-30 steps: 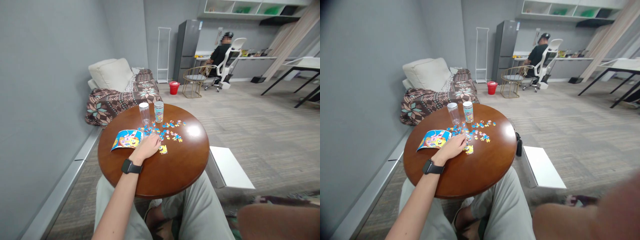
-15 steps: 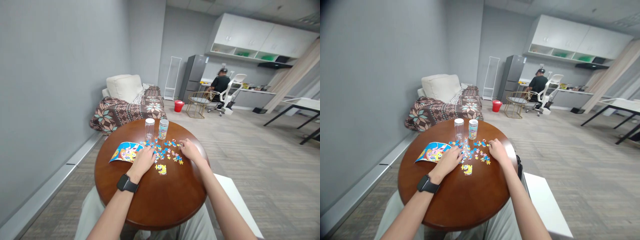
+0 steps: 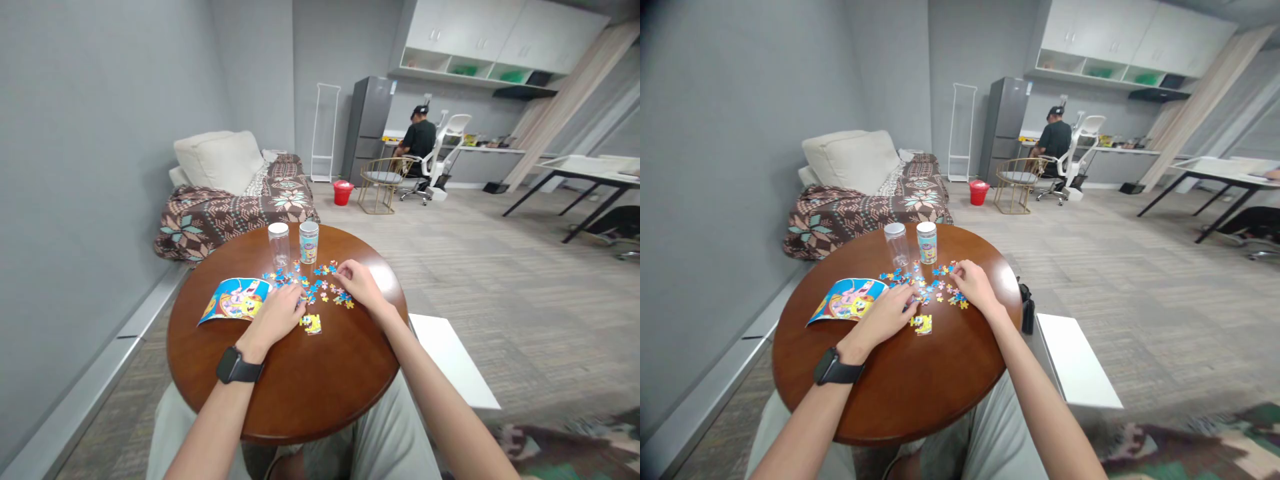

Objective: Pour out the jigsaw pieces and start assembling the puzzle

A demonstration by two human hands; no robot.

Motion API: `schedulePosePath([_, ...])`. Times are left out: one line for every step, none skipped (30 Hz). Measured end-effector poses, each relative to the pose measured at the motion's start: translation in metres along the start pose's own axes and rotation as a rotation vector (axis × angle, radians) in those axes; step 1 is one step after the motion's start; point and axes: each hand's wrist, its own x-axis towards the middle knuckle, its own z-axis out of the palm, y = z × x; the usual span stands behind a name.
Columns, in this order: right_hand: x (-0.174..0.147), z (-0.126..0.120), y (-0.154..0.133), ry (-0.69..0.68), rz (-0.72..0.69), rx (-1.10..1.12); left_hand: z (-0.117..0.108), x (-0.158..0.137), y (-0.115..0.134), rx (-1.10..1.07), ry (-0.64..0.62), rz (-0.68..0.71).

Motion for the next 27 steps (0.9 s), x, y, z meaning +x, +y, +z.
schedulePosePath([-0.002,0.002,-0.009,-0.057,-0.008,0.097,0.0,0.0,0.001,-0.016,0.011,0.004])
schedulePosePath([-0.003,0.005,-0.019,-0.133,-0.022,0.212,-0.001,0.001,0.001,-0.03,0.029,0.003])
schedulePosePath([-0.005,0.009,-0.028,-0.21,-0.034,0.328,-0.001,0.001,0.002,-0.04,0.048,0.0])
schedulePosePath([-0.006,0.013,-0.036,-0.277,-0.042,0.419,-0.002,0.001,0.002,-0.044,0.065,-0.003])
schedulePosePath([-0.007,0.018,-0.042,-0.319,-0.034,0.504,-0.002,0.001,0.002,-0.042,0.075,-0.003])
schedulePosePath([-0.007,0.023,-0.046,-0.345,-0.009,0.579,-0.002,0.001,0.002,-0.04,0.08,0.0])
schedulePosePath([-0.008,0.027,-0.048,-0.347,0.023,0.642,-0.003,0.001,0.002,-0.04,0.082,0.006])
schedulePosePath([-0.008,0.031,-0.049,-0.338,0.061,0.697,-0.003,0.001,0.002,-0.045,0.085,0.013])
schedulePosePath([-0.008,0.034,-0.048,-0.324,0.1,0.744,-0.004,0.001,0.002,-0.058,0.094,0.018])
schedulePosePath([-0.009,0.035,-0.047,-0.31,0.134,0.783,-0.004,0.0,0.003,-0.078,0.107,0.02])
schedulePosePath([-0.009,0.037,-0.045,-0.298,0.162,0.815,-0.005,0.0,0.004,-0.105,0.121,0.02])
schedulePosePath([-0.011,0.037,-0.044,-0.287,0.183,0.84,-0.006,-0.001,0.005,-0.135,0.135,0.018])
schedulePosePath([-0.012,0.037,-0.043,-0.274,0.196,0.858,-0.006,-0.001,0.006,-0.169,0.148,0.013])
schedulePosePath([-0.013,0.036,-0.042,-0.264,0.204,0.87,-0.008,-0.001,0.008,-0.205,0.161,0.003])
schedulePosePath([-0.014,0.036,-0.042,-0.262,0.207,0.876,-0.009,-0.001,0.009,-0.246,0.173,-0.009])
schedulePosePath([-0.015,0.035,-0.041,-0.27,0.209,0.878,-0.012,-0.001,0.011,-0.288,0.185,-0.023])
schedulePosePath([-0.016,0.035,-0.041,-0.288,0.21,0.88,-0.015,-0.002,0.012,-0.329,0.19,-0.037])
schedulePosePath([-0.017,0.035,-0.041,-0.317,0.211,0.882,-0.019,-0.002,0.012,-0.367,0.184,-0.049])
schedulePosePath([-0.018,0.035,-0.041,-0.35,0.209,0.884,-0.024,-0.004,0.013,-0.398,0.167,-0.059])
schedulePosePath([-0.019,0.035,-0.041,-0.381,0.202,0.887,-0.03,-0.006,0.013,-0.419,0.14,-0.073])
schedulePosePath([-0.02,0.035,-0.041,-0.403,0.192,0.888,-0.035,-0.009,0.013,-0.436,0.102,-0.087])
schedulePosePath([-0.021,0.034,-0.042,-0.419,0.178,0.882,-0.04,-0.013,0.013,-0.45,0.076,-0.111])
schedulePosePath([-0.021,0.032,-0.042,-0.432,0.158,0.868,-0.044,-0.018,0.013,-0.467,0.062,-0.151])
schedulePosePath([-0.022,0.03,-0.043,-0.44,0.131,0.846,-0.047,-0.023,0.013,-0.486,0.044,-0.18])
schedulePosePath([-0.022,0.028,-0.043,-0.458,0.097,0.817,-0.048,-0.029,0.013,-0.505,0.021,-0.187])
schedulePosePath([-0.023,0.026,-0.044,-0.48,0.053,0.785,-0.047,-0.034,0.013,-0.52,-0.001,-0.195])
schedulePosePath([-0.023,0.023,-0.044,-0.507,0.005,0.746,-0.045,-0.038,0.013,-0.533,-0.021,-0.204])
